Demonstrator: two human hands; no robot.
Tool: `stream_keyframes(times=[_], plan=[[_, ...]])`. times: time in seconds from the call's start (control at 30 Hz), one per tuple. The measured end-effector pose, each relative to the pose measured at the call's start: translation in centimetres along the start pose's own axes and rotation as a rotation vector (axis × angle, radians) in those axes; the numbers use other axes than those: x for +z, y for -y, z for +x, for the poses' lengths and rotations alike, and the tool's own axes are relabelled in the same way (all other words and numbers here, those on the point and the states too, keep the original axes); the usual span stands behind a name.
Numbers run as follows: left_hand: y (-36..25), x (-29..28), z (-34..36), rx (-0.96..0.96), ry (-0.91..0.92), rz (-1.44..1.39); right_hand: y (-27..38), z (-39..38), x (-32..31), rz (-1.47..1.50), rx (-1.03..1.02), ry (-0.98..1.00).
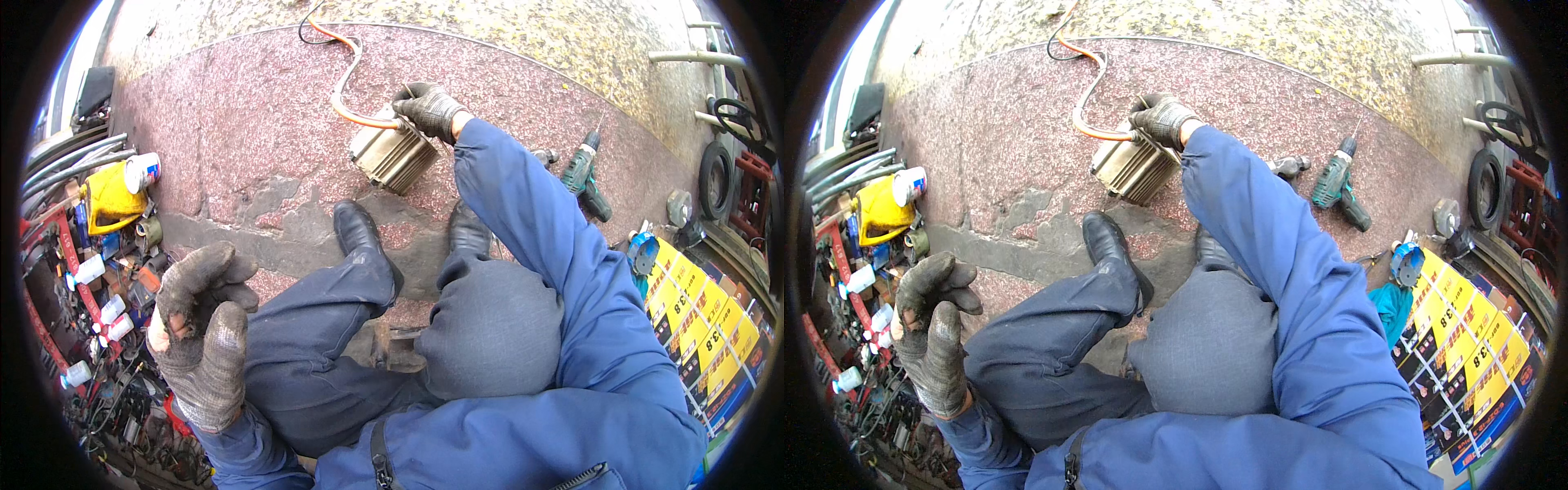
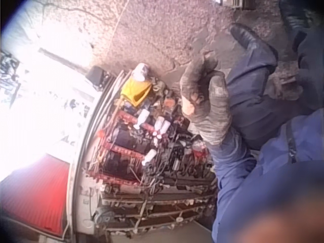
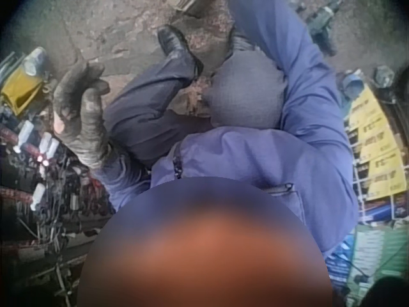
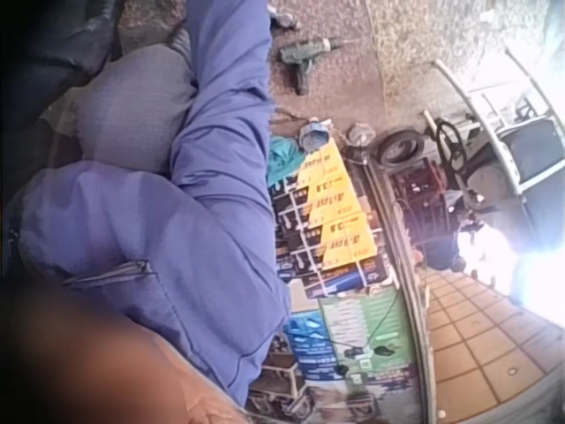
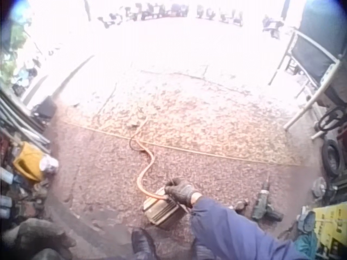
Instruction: The person sits on the floor in a workshop and uses a screwdriver and an impact driver to disassemble a small electric motor. They remove the fan cover, loosen screws, and separate the motor housing components.
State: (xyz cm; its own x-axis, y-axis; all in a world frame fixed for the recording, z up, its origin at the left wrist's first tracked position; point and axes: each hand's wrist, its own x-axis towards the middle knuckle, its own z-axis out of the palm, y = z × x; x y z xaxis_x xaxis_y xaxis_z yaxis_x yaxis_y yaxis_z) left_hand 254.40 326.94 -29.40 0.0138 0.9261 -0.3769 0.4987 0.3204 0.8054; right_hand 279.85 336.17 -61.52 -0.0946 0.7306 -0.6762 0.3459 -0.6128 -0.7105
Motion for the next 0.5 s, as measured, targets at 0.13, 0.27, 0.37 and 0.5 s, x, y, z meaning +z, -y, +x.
stream_keyframes(times=[0.13, 0.27, 0.37, 0.5], plan=[[-0.09, -0.01, 0.33, -0.002, 0.004, 0.012, 0.34, -0.11, -0.25, 0.009, 0.000, 0.011], [-0.23, 0.08, 0.53, -0.011, 0.003, 0.015, 0.04, 0.11, -0.43, 0.045, -0.054, 0.013], [-0.19, 0.08, 0.64, 0.008, 0.019, 0.036, -0.31, 0.36, -0.53, 0.062, 0.029, 0.062], [-0.16, 0.17, 0.73, 0.007, 0.012, 0.033, -0.60, 0.52, -1.00, 0.152, 0.029, 0.078]])
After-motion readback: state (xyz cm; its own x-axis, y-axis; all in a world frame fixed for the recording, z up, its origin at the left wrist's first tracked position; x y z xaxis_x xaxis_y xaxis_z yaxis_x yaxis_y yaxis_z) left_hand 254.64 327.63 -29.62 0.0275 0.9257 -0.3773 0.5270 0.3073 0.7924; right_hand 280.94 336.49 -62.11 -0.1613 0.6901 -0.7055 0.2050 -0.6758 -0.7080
